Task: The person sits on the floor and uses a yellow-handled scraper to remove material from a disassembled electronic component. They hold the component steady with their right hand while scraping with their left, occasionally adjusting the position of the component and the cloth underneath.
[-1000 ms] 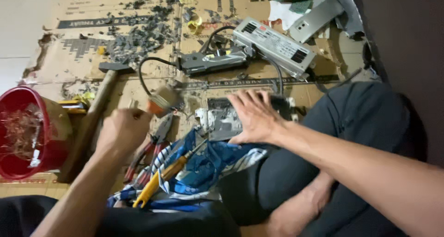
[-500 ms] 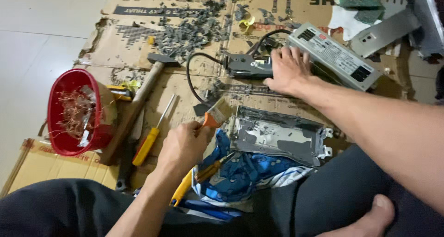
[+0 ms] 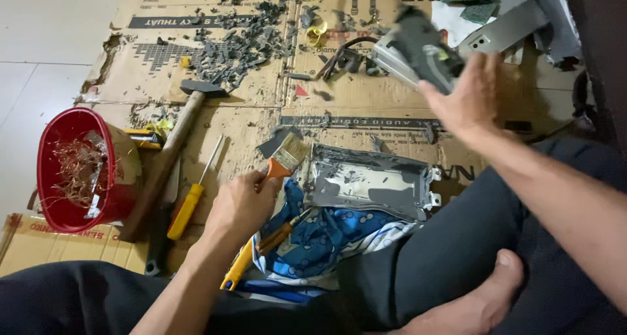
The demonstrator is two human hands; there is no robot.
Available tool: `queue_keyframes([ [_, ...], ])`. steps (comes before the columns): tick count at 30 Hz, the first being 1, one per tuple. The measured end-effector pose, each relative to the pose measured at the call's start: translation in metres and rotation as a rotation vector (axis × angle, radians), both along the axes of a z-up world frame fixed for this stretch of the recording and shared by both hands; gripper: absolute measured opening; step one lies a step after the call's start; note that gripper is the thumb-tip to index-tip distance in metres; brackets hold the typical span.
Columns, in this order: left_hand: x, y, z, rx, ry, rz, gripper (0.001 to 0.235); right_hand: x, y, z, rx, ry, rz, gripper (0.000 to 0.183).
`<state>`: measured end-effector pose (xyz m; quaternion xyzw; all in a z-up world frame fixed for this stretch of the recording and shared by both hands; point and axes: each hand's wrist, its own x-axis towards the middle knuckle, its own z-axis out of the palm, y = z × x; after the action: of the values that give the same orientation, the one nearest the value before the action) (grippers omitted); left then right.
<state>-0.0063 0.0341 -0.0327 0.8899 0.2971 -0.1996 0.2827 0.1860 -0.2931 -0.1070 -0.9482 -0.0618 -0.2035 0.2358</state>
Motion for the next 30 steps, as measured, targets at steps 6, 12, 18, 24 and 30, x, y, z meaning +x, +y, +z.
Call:
queue_keyframes([
  [6,-0.006,-0.002,-0.024,0.051,0.058,-0.089,0.044,-0.041,0.002,0.050,-0.037,0.069,-0.047,0.080],
  [12,-0.023,0.007,-0.003,0.296,0.048,-0.020,0.048,-0.142,0.080,0.056,-0.266,0.613,0.509,0.122],
  [18,-0.052,0.025,-0.013,0.469,-0.083,-0.065,0.044,-0.130,0.064,0.024,-0.483,0.532,0.525,0.101],
  [24,-0.063,-0.031,0.014,0.062,-0.047,-0.278,0.047,-0.117,0.033,0.028,-0.508,0.504,0.517,0.128],
  [30,-0.057,-0.021,-0.018,0.235,0.054,-0.507,0.038,-0.130,0.048,0.033,-0.468,0.456,0.525,0.109],
])
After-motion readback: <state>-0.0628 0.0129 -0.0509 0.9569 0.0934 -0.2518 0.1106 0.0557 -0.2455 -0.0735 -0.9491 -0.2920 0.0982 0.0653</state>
